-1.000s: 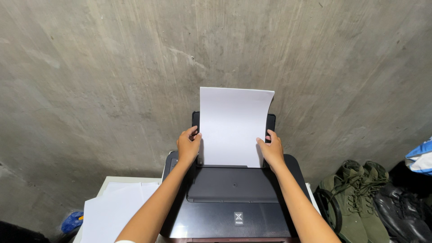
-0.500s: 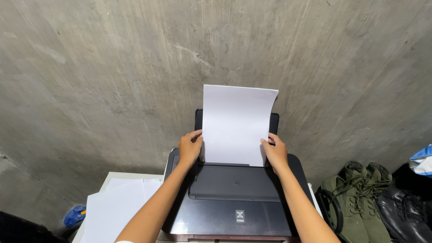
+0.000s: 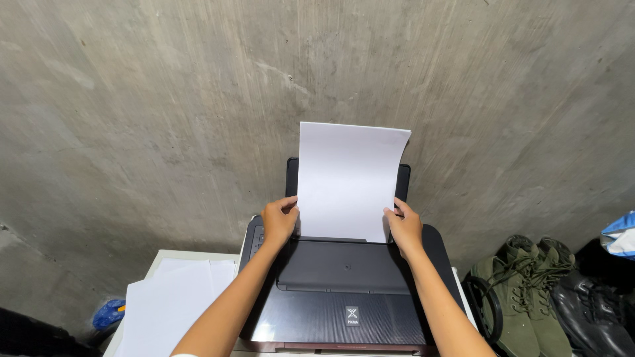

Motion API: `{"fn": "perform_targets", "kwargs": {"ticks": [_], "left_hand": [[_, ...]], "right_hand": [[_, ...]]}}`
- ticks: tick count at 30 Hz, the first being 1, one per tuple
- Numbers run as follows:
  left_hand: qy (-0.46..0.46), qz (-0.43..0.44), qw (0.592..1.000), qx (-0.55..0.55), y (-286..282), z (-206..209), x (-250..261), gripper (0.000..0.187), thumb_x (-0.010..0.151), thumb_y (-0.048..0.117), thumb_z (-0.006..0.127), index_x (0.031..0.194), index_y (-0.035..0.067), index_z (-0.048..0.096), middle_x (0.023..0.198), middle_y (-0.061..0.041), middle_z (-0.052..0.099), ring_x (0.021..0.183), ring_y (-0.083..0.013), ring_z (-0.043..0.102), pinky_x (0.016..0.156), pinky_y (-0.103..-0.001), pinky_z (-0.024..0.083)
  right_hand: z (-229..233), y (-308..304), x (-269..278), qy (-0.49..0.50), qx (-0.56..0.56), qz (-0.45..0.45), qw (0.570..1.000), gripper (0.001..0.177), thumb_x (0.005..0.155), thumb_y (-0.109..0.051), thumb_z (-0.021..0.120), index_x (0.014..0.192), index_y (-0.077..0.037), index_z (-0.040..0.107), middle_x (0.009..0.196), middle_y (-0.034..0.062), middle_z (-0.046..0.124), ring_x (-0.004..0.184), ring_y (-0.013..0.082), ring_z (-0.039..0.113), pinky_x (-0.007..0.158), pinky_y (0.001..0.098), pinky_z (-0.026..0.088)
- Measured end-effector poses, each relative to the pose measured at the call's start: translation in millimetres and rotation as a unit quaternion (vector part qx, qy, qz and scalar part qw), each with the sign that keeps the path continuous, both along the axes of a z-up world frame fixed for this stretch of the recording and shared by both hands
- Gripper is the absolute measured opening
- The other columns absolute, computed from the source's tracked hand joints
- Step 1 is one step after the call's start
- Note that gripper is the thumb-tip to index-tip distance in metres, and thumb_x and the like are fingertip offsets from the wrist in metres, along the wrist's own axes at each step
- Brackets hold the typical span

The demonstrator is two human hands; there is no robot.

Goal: The person picks up sheets of paper one at a time from a stack beside a Canon printer and inserts each sheet into the rear paper feed, pressing the printer's control panel buttons between loads. Fed sheets are pulled back out and set on the side table as the loading cycle repeats.

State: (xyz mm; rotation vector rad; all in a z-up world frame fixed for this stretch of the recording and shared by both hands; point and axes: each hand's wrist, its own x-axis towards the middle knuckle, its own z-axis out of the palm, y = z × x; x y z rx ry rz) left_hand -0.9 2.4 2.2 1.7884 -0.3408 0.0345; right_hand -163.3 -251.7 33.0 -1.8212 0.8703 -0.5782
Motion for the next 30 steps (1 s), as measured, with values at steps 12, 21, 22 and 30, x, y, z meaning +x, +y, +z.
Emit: {"fn": "perform_targets", "kwargs": {"ticks": [12,21,22,30], "left_hand": [[0.049,-0.015,0.998,0.024,4,-5,4,0.03,0.088,0.008,0.068,0.116,0.001,0.074,0.09,-0.015,0.081,0.08,-0.0221,0.078,0.078,-0.033,0.06],[-0.028,0.084,0.995,-0.037,72,-23,24,0.022,0.087,0.009,0.07,0.106,0.005,0.079,0.084,-0.012,0.08,0.074,-0.018,0.074,0.072,-0.031,0.057],[-0.035,0.103,0.993,-0.033,87,-24,26,0.021,0.087,0.009,0.069,0.105,0.005,0.08,0.085,-0.01,0.08,0.075,-0.0174,0.074,0.072,-0.031,0.057],[0.051,0.215,0.975,0.032,209,-84,22,0.018,0.089,0.011,0.067,0.103,0.011,0.079,0.092,-0.008,0.079,0.082,-0.0202,0.074,0.078,-0.033,0.056]], "right_hand": [[-2,-3,3,-0.006,0.003,0.013,1.0,0.059,0.089,-0.024,0.069,0.144,-0.007,0.057,0.123,0.0108,0.067,0.109,0.0224,0.066,0.095,0.0369,0.051],[-5,69,20,-0.05,-0.309,-0.02,0.95,0.06,0.084,-0.016,0.074,0.139,-0.007,0.052,0.142,0.0182,0.046,0.13,0.0383,0.043,0.109,0.0511,0.037],[-4,82,22,-0.054,-0.324,-0.005,0.945,0.058,0.083,-0.016,0.074,0.137,-0.008,0.054,0.141,0.0172,0.047,0.129,0.038,0.044,0.108,0.0509,0.038],[6,204,44,-0.093,-0.269,0.214,0.934,0.03,0.088,-0.013,0.068,0.117,-0.007,0.064,0.125,0.0129,0.057,0.12,0.0332,0.056,0.099,0.0428,0.047]]}}
